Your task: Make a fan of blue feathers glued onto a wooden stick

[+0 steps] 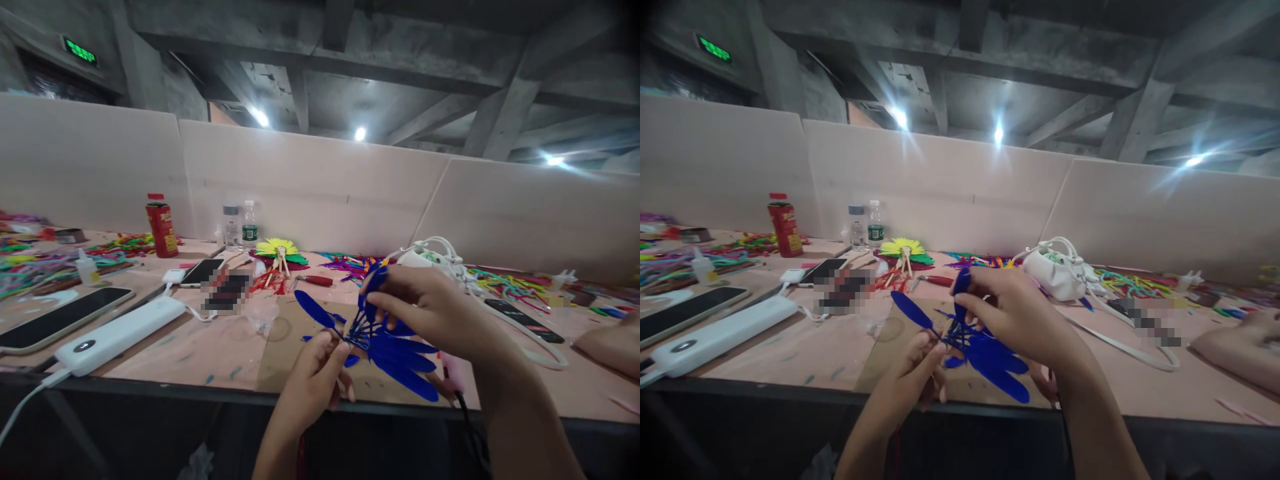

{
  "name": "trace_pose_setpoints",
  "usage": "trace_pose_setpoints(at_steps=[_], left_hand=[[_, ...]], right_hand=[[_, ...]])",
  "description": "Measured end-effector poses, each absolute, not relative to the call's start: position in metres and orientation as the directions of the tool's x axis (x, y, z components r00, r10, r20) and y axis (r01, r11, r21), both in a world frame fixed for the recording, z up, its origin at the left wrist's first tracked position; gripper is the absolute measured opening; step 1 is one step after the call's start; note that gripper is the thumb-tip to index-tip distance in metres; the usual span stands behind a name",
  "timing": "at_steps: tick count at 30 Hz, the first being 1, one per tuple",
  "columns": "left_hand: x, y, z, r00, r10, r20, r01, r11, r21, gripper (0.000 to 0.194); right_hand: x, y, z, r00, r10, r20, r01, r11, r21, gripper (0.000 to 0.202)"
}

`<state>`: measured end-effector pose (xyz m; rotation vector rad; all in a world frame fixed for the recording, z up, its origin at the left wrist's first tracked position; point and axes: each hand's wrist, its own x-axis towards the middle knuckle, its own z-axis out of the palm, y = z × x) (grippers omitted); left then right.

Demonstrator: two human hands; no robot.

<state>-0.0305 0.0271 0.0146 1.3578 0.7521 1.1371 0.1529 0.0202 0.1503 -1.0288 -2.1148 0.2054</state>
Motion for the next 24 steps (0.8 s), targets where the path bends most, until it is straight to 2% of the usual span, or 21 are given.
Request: trace_pose_setpoints(at_steps=[2,4,14,20,24], left_hand=[[-0.031,0.026,0.014,0.317,0.93,0.187,-0.174,-0.137,0.975,0.034],[-0.032,0.026,0.014,0.326,0.927,0.186,-0.182,-0.131,0.974,0.032],[-0.033,0.024,0.014,0.362,0.899,0.247,-0.226,-0.173,0.959,0.021],[-0.026,0.026,0.012,0.276,0.924,0.266,-0.156,-0.229,0.961,0.026],[-0.02,0.029,0.013,0.195,0.947,0.256,-0.189,-0.22,0.957,0.031]], right_hand=[[0.143,0.026,0.159,-0.5,0.693,0.519,0.645,0.698,-0.311,0.022],[0.134,0.03,0.162,-0.559,0.682,0.473,0.648,0.714,-0.265,0.024],[0.11,0.041,0.157,-0.621,0.679,0.391,0.675,0.717,-0.175,0.025],[0.101,0.041,0.159,-0.655,0.661,0.366,0.655,0.738,-0.162,0.032],[0.1,0.045,0.159,-0.653,0.655,0.38,0.638,0.746,-0.191,0.02]])
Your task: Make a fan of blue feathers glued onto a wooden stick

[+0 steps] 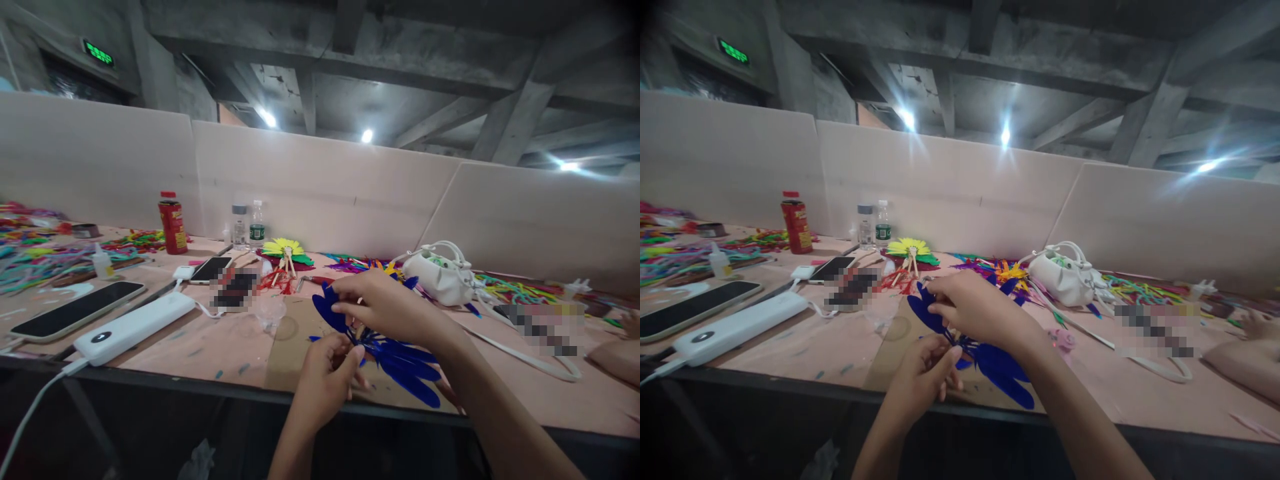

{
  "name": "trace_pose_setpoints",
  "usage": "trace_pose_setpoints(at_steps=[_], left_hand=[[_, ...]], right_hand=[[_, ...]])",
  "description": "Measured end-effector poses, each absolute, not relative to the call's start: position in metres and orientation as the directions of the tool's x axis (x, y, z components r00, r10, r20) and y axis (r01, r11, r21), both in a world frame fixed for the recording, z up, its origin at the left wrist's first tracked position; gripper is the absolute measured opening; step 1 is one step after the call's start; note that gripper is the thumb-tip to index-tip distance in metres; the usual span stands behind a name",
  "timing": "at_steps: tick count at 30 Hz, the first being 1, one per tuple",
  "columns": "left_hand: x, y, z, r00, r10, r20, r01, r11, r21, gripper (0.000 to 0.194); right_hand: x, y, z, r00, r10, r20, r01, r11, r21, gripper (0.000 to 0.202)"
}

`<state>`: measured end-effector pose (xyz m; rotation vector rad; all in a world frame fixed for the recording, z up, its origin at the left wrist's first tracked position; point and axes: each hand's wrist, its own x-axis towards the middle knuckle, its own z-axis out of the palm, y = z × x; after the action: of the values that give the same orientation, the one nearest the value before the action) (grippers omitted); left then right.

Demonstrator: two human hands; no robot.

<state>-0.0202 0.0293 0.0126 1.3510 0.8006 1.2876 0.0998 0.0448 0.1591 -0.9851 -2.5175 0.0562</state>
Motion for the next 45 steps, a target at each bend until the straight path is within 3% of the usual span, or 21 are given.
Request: trace_pose_setpoints(at_steps=[5,9,17,22,28,32,34,36,38,41,45], left_hand=[[-0.018,0.032,0.013,0.079,0.96,0.268,-0.23,-0.244,0.942,0.034],[-0.021,0.032,0.013,0.015,0.969,0.248,-0.304,-0.232,0.924,0.032],[-0.019,0.028,0.017,-0.082,0.976,0.201,-0.436,-0.217,0.874,0.034],[-0.015,0.026,0.019,-0.108,0.975,0.194,-0.459,-0.222,0.86,0.033],[-0.005,0.026,0.017,-0.107,0.974,0.2,-0.421,-0.227,0.878,0.032],[-0.003,0.022,0.014,-0.197,0.906,0.376,-0.151,-0.407,0.901,0.031],[-0.004,0.019,0.01,-0.285,0.754,0.592,0.124,-0.584,0.802,0.033],[-0.006,0.016,0.006,-0.296,0.506,0.81,0.406,-0.7,0.587,0.025],[-0.008,0.014,0.002,-0.2,0.262,0.944,0.597,-0.732,0.329,0.017],[-0.01,0.015,-0.002,-0.032,0.05,0.998,0.67,-0.74,0.058,0.04],[-0.011,0.02,-0.001,0.028,-0.042,0.999,0.686,-0.726,-0.05,0.043]], right_hand=[[0.112,0.031,0.148,-0.501,0.677,0.539,0.622,0.715,-0.32,0.033],[0.127,-0.008,0.128,-0.338,0.693,0.637,0.584,0.685,-0.435,0.023],[0.146,-0.041,0.058,-0.409,0.824,0.391,0.459,0.556,-0.693,0.019],[0.147,-0.018,0.023,-0.235,0.921,0.312,0.355,0.38,-0.854,0.03],[0.148,-0.009,0.018,-0.18,0.954,0.239,0.367,0.29,-0.884,0.036],[0.148,-0.007,0.015,-0.215,0.935,0.282,0.384,0.347,-0.856,0.041],[0.147,-0.005,0.013,-0.191,0.937,0.293,0.322,0.342,-0.883,0.042],[0.147,-0.004,0.009,-0.116,0.944,0.308,0.184,0.325,-0.928,0.038],[0.149,-0.005,0.006,-0.067,0.937,0.343,0.027,0.345,-0.938,0.031],[0.154,-0.01,0.002,-0.035,0.896,0.443,-0.175,0.431,-0.885,0.02],[0.164,-0.017,0.001,0.049,0.848,0.528,-0.323,0.514,-0.795,0.019]])
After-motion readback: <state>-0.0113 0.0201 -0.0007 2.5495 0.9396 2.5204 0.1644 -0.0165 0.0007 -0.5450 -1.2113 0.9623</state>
